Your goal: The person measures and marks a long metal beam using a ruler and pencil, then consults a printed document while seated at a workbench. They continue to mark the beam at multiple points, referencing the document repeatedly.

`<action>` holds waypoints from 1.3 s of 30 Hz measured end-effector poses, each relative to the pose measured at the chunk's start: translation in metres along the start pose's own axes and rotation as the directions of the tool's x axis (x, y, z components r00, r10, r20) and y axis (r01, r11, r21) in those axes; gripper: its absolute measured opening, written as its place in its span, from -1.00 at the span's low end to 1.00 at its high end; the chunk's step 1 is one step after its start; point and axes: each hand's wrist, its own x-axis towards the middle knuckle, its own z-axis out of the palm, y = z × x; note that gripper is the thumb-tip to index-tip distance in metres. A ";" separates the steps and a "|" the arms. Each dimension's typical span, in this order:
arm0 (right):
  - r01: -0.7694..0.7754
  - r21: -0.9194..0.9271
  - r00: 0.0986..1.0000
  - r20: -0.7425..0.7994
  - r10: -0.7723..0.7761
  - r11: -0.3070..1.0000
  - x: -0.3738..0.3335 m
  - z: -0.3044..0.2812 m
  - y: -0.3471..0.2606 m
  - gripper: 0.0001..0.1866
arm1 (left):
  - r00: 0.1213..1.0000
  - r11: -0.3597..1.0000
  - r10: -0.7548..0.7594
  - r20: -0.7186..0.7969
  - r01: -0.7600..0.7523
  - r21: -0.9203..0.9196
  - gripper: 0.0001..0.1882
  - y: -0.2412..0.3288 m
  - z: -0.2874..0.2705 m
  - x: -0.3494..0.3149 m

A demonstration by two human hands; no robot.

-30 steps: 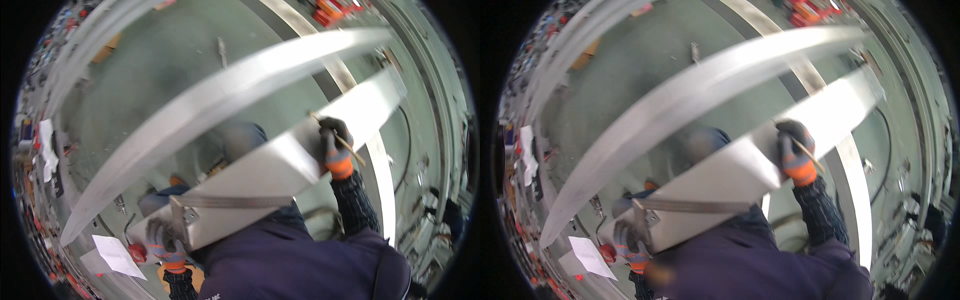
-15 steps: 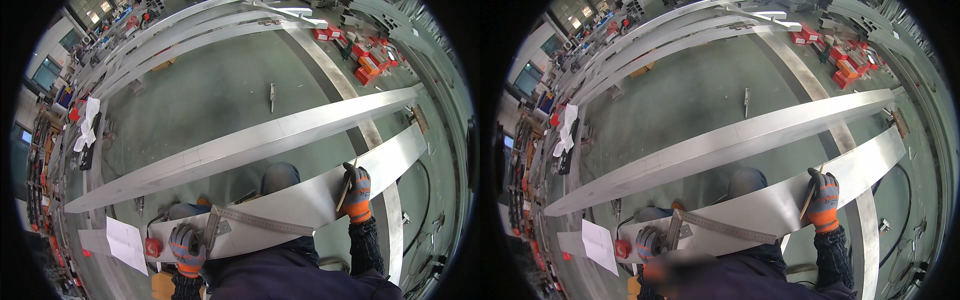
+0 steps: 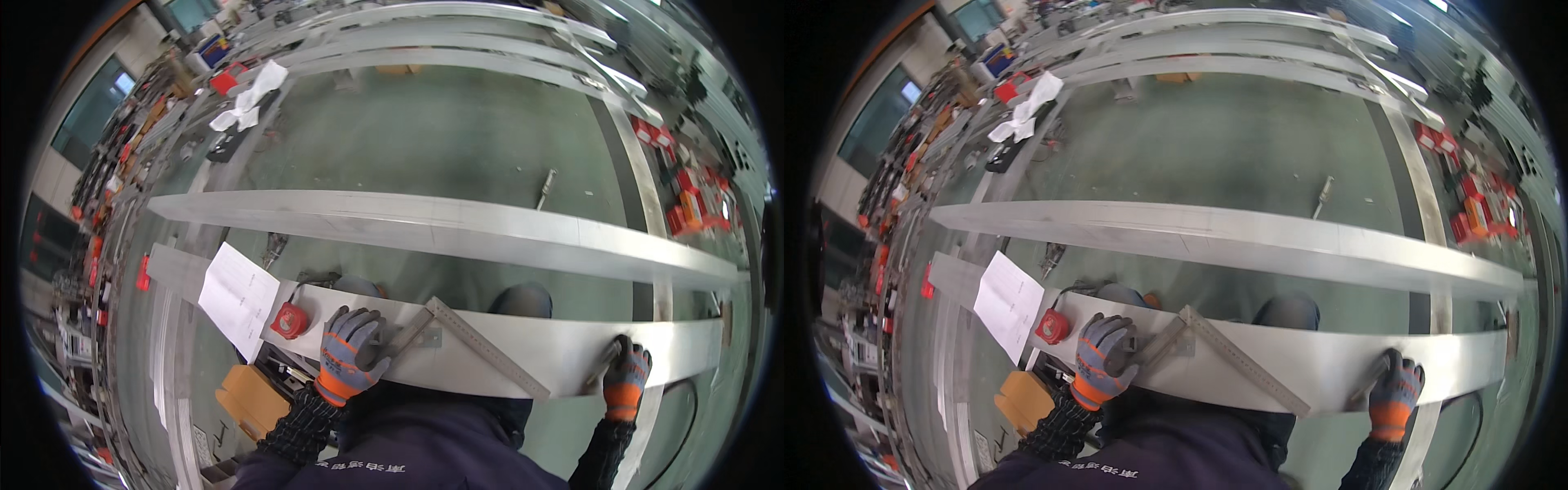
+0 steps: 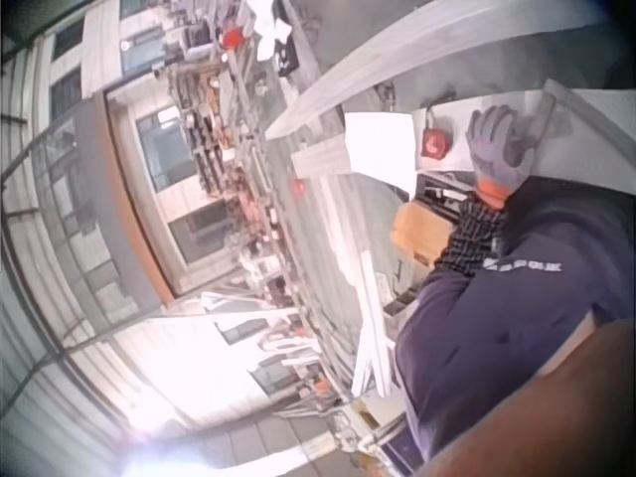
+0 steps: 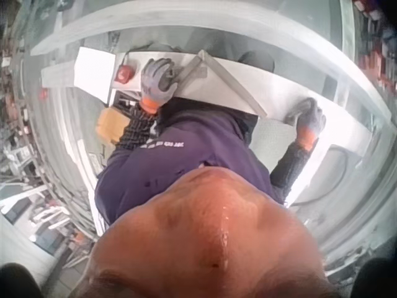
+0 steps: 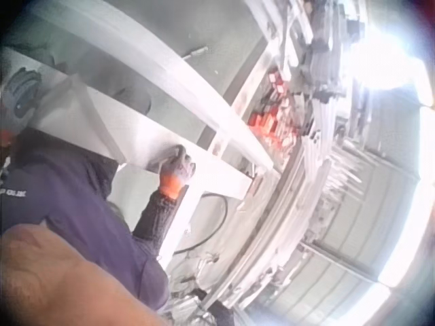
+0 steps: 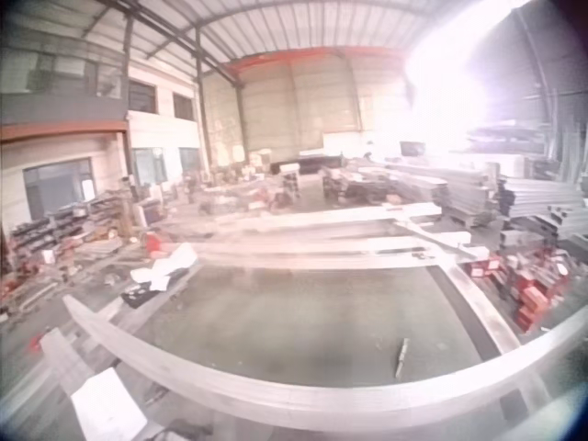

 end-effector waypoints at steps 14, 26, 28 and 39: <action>0.332 0.832 0.940 -0.332 -0.080 0.446 -0.039 -0.077 -0.127 -0.55 | 0.969 0.636 -0.115 -0.217 -0.096 -0.765 -0.35 0.092 0.036 0.019; -0.001 0.904 0.918 -0.169 -0.358 -0.427 -0.085 -0.070 -0.287 -0.42 | 0.962 0.317 -0.260 -0.080 0.007 -0.949 -0.55 0.094 0.044 0.067; 0.020 0.932 0.906 -0.170 -0.388 -0.363 -0.089 -0.075 -0.283 -0.40 | 0.930 0.357 -0.346 -0.124 0.008 -0.934 -0.55 0.076 0.045 0.071; 0.027 0.993 0.910 0.023 -0.414 0.114 -0.095 -0.055 -0.253 -0.68 | 0.972 0.348 -0.084 0.219 0.235 -0.908 -0.89 0.117 0.030 0.013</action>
